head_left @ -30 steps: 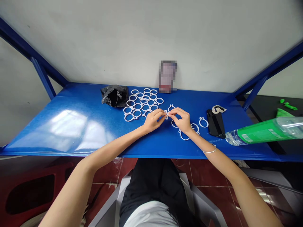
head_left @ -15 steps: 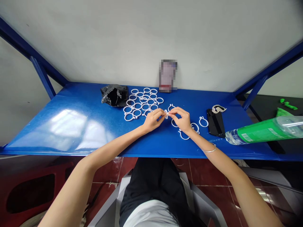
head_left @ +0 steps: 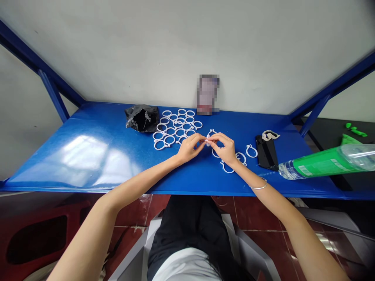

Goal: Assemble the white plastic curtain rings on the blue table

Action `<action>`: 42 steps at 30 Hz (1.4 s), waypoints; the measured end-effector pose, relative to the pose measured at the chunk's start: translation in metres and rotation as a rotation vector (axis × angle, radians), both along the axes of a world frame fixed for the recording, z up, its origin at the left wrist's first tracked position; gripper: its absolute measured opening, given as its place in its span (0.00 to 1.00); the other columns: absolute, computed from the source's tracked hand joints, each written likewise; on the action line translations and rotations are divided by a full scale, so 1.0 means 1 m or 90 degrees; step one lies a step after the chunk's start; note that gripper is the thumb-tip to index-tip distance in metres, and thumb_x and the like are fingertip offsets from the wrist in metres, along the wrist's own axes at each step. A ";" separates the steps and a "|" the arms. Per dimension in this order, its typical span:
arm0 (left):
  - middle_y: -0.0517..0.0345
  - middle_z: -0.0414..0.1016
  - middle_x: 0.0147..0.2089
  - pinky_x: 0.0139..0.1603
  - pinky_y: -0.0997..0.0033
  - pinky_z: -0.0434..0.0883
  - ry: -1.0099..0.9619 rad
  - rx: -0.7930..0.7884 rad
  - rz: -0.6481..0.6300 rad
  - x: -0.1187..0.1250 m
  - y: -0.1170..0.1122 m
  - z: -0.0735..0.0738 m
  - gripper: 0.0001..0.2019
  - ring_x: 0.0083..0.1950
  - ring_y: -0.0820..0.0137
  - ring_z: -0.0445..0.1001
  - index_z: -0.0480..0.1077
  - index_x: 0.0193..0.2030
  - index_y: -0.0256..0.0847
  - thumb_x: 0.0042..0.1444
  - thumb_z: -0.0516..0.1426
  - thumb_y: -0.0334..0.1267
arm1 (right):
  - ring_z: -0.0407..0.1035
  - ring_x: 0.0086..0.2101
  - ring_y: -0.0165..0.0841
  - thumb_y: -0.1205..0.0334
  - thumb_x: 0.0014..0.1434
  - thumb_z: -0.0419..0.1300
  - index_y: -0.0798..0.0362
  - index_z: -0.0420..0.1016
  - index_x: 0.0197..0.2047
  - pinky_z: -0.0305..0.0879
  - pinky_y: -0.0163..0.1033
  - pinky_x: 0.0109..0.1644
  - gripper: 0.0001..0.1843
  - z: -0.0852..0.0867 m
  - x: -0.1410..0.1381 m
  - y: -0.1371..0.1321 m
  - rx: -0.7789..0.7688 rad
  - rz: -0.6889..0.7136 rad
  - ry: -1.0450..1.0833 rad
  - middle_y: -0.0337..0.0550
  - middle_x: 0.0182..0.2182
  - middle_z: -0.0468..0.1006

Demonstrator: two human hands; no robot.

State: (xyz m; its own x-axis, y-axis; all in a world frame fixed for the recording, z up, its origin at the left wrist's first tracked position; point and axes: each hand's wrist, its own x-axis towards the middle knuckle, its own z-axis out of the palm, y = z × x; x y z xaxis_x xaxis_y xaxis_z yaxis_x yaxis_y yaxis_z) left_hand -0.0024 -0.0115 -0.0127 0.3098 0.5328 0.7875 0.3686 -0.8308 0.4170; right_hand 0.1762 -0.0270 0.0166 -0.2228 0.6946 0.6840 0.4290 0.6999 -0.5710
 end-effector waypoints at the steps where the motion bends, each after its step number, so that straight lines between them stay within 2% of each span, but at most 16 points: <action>1: 0.58 0.74 0.33 0.29 0.80 0.68 0.001 -0.010 -0.001 0.000 0.000 0.000 0.05 0.30 0.77 0.71 0.69 0.43 0.39 0.67 0.53 0.36 | 0.75 0.31 0.33 0.58 0.63 0.62 0.50 0.78 0.35 0.73 0.39 0.35 0.06 0.000 0.000 0.000 0.001 0.002 -0.003 0.42 0.31 0.81; 5: 0.58 0.74 0.34 0.29 0.80 0.69 0.016 -0.050 0.003 -0.001 0.000 0.000 0.06 0.30 0.77 0.71 0.69 0.42 0.39 0.67 0.53 0.38 | 0.76 0.33 0.34 0.58 0.65 0.60 0.49 0.78 0.37 0.74 0.40 0.37 0.07 -0.001 0.000 0.000 -0.007 0.013 -0.012 0.43 0.33 0.82; 9: 0.57 0.74 0.34 0.28 0.80 0.69 -0.005 -0.032 -0.008 -0.001 0.000 0.001 0.05 0.31 0.77 0.72 0.69 0.42 0.40 0.66 0.53 0.37 | 0.75 0.39 0.37 0.57 0.64 0.61 0.49 0.77 0.42 0.74 0.43 0.40 0.07 0.000 0.002 0.002 -0.003 0.005 -0.050 0.45 0.38 0.81; 13: 0.57 0.74 0.34 0.29 0.80 0.69 -0.023 -0.019 -0.011 -0.001 -0.001 0.002 0.05 0.31 0.77 0.72 0.68 0.42 0.40 0.67 0.53 0.36 | 0.71 0.51 0.44 0.55 0.62 0.62 0.48 0.74 0.53 0.72 0.50 0.51 0.16 -0.002 0.003 0.004 -0.034 0.005 -0.099 0.49 0.49 0.78; 15: 0.58 0.74 0.34 0.29 0.80 0.69 -0.027 -0.018 -0.001 -0.001 -0.001 0.003 0.05 0.29 0.78 0.71 0.68 0.41 0.39 0.67 0.53 0.36 | 0.70 0.54 0.44 0.55 0.61 0.62 0.48 0.71 0.56 0.70 0.53 0.55 0.20 -0.005 0.003 0.006 -0.064 0.023 -0.115 0.50 0.53 0.76; 19: 0.59 0.73 0.33 0.28 0.80 0.68 -0.040 -0.004 0.001 -0.001 -0.001 0.006 0.04 0.28 0.79 0.70 0.68 0.42 0.39 0.66 0.54 0.36 | 0.71 0.51 0.43 0.59 0.62 0.60 0.48 0.71 0.57 0.70 0.53 0.56 0.19 -0.010 0.004 0.008 -0.099 0.048 -0.111 0.48 0.51 0.78; 23: 0.60 0.72 0.32 0.27 0.81 0.67 -0.047 -0.005 -0.004 -0.001 -0.001 0.007 0.03 0.28 0.79 0.69 0.68 0.41 0.39 0.66 0.54 0.35 | 0.73 0.49 0.42 0.61 0.62 0.59 0.48 0.73 0.52 0.70 0.51 0.56 0.15 -0.007 0.005 0.009 -0.091 0.019 -0.078 0.47 0.46 0.79; 29: 0.59 0.73 0.32 0.28 0.79 0.67 -0.046 -0.047 0.002 -0.002 0.000 0.007 0.05 0.28 0.78 0.69 0.68 0.41 0.39 0.66 0.54 0.37 | 0.73 0.45 0.40 0.57 0.61 0.62 0.48 0.69 0.58 0.72 0.49 0.52 0.22 -0.002 0.005 0.006 -0.111 0.045 -0.081 0.48 0.46 0.76; 42: 0.58 0.73 0.31 0.26 0.79 0.67 -0.093 -0.068 -0.009 -0.002 0.001 0.010 0.06 0.30 0.76 0.71 0.69 0.39 0.39 0.66 0.55 0.38 | 0.72 0.46 0.41 0.53 0.63 0.60 0.47 0.67 0.62 0.74 0.49 0.50 0.26 -0.007 0.006 0.007 -0.161 0.060 -0.033 0.50 0.50 0.74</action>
